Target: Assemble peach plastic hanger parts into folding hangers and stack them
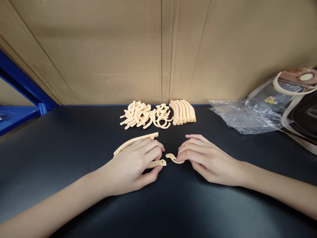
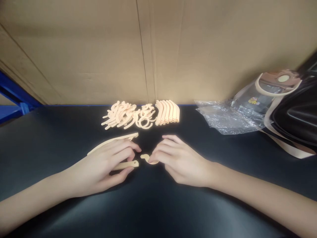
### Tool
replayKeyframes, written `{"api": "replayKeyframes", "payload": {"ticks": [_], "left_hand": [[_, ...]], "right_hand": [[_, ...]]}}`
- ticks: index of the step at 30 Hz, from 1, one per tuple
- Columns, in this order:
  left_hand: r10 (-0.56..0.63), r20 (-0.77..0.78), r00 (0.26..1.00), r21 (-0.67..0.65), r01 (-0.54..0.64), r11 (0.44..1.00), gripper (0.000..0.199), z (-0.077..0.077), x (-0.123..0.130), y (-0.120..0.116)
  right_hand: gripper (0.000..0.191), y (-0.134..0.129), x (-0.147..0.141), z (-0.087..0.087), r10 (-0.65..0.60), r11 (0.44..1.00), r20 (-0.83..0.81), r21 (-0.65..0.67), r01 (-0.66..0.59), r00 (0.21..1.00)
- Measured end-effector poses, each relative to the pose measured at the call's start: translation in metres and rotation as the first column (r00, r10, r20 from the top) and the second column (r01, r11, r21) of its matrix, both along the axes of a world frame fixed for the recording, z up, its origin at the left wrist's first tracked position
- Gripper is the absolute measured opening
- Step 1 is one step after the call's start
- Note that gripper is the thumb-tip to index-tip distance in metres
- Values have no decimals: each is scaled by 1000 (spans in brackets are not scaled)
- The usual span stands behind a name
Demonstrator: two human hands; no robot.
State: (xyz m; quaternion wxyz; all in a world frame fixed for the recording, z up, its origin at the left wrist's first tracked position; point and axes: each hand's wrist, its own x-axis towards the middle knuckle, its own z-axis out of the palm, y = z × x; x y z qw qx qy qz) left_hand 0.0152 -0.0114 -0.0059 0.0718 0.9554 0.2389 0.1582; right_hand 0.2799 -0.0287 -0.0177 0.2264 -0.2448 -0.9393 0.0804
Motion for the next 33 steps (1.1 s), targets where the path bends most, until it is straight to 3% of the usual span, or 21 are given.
{"api": "replayKeyframes", "payload": {"ticks": [6,10,16,22,33], "left_hand": [[-6,-5,1000,-72,5,997,8,0,1,0],[14,5,1000,-74,-14,997,11,-1,1,-4],[23,-6,1000,-103,-24,994,13,-3,2,-6],[42,5,999,-176,-40,983,12,0,5,-8],[51,66,996,-277,-31,960,11,3,6,-15]], "right_hand": [[13,-1,-1,1,-51,998,-31,-25,50,998],[16,-1,-1,0,-129,992,-3,-5,129,992],[12,-1,-3,0,-111,994,-44,-13,111,993],[14,-8,0,-3,-240,943,-40,-246,223,970],[18,-17,-12,1,-183,980,22,-70,184,983]]}}
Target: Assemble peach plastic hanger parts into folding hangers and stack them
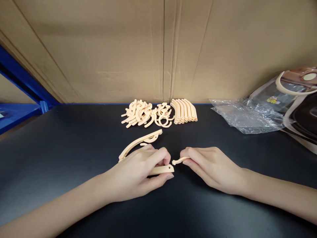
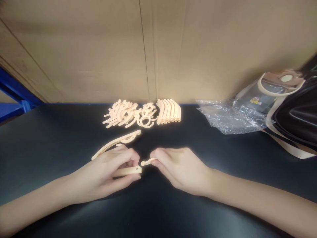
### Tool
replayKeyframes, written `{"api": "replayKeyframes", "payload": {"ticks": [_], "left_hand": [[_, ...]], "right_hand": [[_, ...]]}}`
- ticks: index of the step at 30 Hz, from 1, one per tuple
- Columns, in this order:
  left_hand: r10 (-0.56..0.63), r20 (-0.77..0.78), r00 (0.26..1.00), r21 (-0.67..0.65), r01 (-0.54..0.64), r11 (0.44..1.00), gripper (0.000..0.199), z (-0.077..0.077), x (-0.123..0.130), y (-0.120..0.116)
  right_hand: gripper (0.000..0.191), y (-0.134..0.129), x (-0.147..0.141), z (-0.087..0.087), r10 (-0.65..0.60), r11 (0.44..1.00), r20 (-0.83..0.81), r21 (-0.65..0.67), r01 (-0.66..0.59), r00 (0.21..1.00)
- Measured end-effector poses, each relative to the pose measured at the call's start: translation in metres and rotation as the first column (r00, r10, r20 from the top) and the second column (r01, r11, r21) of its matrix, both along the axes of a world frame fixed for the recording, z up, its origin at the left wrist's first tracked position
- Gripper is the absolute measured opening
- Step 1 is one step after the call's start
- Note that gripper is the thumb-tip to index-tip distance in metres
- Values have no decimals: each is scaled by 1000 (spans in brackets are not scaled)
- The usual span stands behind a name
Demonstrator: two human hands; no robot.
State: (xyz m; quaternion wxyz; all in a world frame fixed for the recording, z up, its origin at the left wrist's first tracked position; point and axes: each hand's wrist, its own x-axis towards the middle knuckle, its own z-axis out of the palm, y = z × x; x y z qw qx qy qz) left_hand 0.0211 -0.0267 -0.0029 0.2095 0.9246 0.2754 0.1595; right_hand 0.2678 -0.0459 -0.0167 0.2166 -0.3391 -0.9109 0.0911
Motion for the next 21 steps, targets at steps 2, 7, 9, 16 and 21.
{"api": "replayKeyframes", "payload": {"ticks": [2,7,9,16,21], "left_hand": [[5,13,1000,-10,-5,1000,10,1,0,0],[3,24,1000,-54,-2,999,9,4,3,0],[6,50,999,-60,-3,998,11,4,3,0],[7,81,997,-73,-1,997,15,2,3,1],[-24,91,996,-118,35,992,5,3,3,0]], "right_hand": [[20,-1,-1,0,7,1000,0,13,-7,1000],[25,1,-2,1,26,1000,-4,-1,-26,1000],[27,1,-2,2,48,999,-2,-12,-48,999],[26,2,1,0,113,993,-14,-35,-113,994],[28,2,2,1,115,992,-10,-44,-115,993]]}}
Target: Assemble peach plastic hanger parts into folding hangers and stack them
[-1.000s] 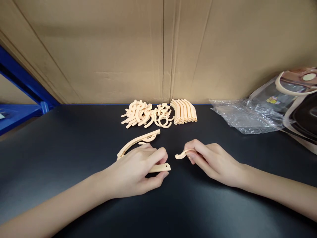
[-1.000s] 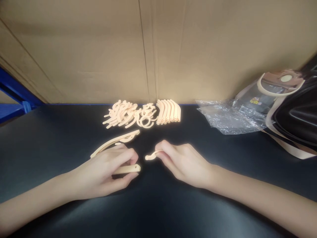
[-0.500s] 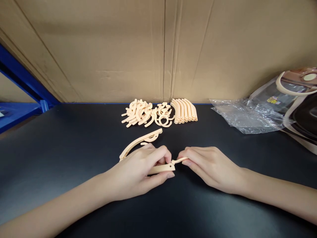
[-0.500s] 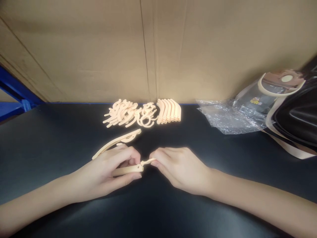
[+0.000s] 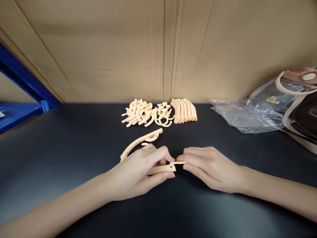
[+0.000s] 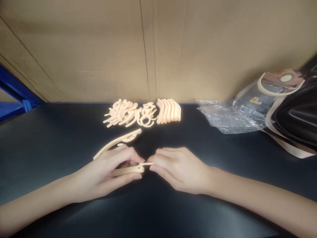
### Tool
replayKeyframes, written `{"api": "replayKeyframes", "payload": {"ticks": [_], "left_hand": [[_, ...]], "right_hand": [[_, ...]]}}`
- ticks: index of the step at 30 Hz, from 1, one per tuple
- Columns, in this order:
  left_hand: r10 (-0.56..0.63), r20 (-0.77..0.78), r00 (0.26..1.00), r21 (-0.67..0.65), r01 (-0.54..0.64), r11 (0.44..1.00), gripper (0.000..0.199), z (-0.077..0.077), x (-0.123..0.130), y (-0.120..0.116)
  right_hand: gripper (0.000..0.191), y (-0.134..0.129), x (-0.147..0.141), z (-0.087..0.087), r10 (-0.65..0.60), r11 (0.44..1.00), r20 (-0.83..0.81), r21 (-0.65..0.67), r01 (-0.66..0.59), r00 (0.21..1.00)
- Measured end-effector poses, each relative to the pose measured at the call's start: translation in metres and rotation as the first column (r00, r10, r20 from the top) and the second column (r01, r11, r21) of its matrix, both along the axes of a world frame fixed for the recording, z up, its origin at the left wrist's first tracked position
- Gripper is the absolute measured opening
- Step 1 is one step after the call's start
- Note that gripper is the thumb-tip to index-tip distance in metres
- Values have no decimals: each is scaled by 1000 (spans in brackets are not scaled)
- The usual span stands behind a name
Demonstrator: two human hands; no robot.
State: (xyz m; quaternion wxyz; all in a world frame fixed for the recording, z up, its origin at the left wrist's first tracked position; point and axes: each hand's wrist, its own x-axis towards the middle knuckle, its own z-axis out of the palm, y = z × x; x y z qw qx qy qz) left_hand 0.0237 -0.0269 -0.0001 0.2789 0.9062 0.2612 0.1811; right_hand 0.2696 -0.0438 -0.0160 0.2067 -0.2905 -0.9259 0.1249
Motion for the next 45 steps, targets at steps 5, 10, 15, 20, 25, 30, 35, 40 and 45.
{"api": "replayKeyframes", "payload": {"ticks": [5,10,15,20,25,30,35,40,45], "left_hand": [[4,-26,1000,-36,-5,999,4,5,1,-1],[-2,-20,1000,-95,0,996,5,7,1,-1],[0,-19,1000,-102,-2,995,5,8,1,-1],[3,-10,1000,-113,-4,994,6,9,3,-1],[22,-28,999,-123,-25,992,7,7,4,1],[52,-81,995,-102,-60,993,6,3,1,3],[60,-90,994,-52,-65,997,14,3,1,3],[82,-19,996,48,-81,996,21,4,0,4],[404,-12,915,281,-385,879,34,-9,-12,14]], "right_hand": [[31,0,0,2,-4,1000,36,-20,5,999],[33,0,0,2,12,1000,56,-5,-12,998],[34,-1,0,2,8,1000,50,7,-9,999],[35,-2,0,3,17,1000,52,11,-18,998],[31,-2,-1,4,17,994,61,111,-24,998],[28,-2,-1,1,17,976,71,214,-32,997],[27,-3,-2,-2,34,971,75,234,-50,997],[21,-2,-3,-1,30,978,75,204,-45,997],[20,0,-2,1,31,987,42,157,-38,999]]}}
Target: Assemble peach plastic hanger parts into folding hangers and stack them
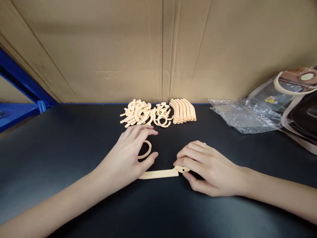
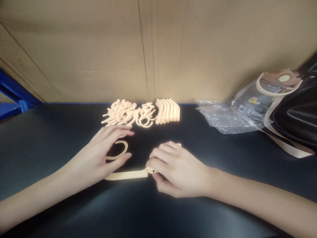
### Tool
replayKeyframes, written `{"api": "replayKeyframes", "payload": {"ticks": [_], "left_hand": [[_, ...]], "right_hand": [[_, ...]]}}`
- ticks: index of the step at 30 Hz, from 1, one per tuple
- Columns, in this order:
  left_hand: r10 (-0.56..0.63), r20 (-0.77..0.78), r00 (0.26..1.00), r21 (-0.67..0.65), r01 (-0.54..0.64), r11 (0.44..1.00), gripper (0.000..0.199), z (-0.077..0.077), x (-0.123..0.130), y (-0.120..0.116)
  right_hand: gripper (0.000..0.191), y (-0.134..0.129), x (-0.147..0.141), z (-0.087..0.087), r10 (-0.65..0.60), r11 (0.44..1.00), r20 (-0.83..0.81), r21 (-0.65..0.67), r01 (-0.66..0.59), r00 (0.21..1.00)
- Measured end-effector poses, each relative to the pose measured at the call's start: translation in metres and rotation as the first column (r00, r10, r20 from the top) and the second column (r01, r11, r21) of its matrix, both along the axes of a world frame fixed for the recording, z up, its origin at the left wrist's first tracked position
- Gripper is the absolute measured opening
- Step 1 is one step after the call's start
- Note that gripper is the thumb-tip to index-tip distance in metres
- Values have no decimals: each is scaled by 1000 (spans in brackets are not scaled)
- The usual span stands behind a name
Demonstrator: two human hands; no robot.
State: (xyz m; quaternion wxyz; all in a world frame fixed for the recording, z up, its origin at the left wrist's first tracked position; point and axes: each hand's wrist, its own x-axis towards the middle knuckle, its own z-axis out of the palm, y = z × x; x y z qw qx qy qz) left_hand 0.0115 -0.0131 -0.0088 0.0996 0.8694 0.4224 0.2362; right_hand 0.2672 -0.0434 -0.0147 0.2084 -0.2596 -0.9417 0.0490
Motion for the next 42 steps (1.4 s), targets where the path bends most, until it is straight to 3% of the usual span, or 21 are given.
{"api": "replayKeyframes", "payload": {"ticks": [3,8,16,26,34,36,40,42], "left_hand": [[97,-1,995,-65,-97,993,44,-8,-5,5],[103,-4,995,-144,-102,984,41,-7,-2,3],[131,-31,991,-105,-133,985,40,-3,-1,4],[94,-273,957,148,-54,987,28,3,-2,3],[205,-396,895,413,-26,910,23,6,0,-1],[216,-414,884,443,-11,896,21,7,0,-3],[239,-449,861,473,2,881,20,7,2,-5],[264,-461,847,491,-4,871,20,7,2,-6]], "right_hand": [[18,0,0,-1,3,1000,-16,-18,-3,1000],[17,1,1,-2,5,1000,-22,4,-4,1000],[18,1,2,-2,1,1000,-18,-4,-1,1000],[21,2,2,-2,3,999,2,-33,-2,1000],[25,2,3,0,-23,999,18,-47,24,1000],[23,2,3,0,-63,996,10,-69,63,998],[43,4,2,-1,-92,990,13,-106,93,996],[41,4,1,-2,-82,990,18,-116,83,997]]}}
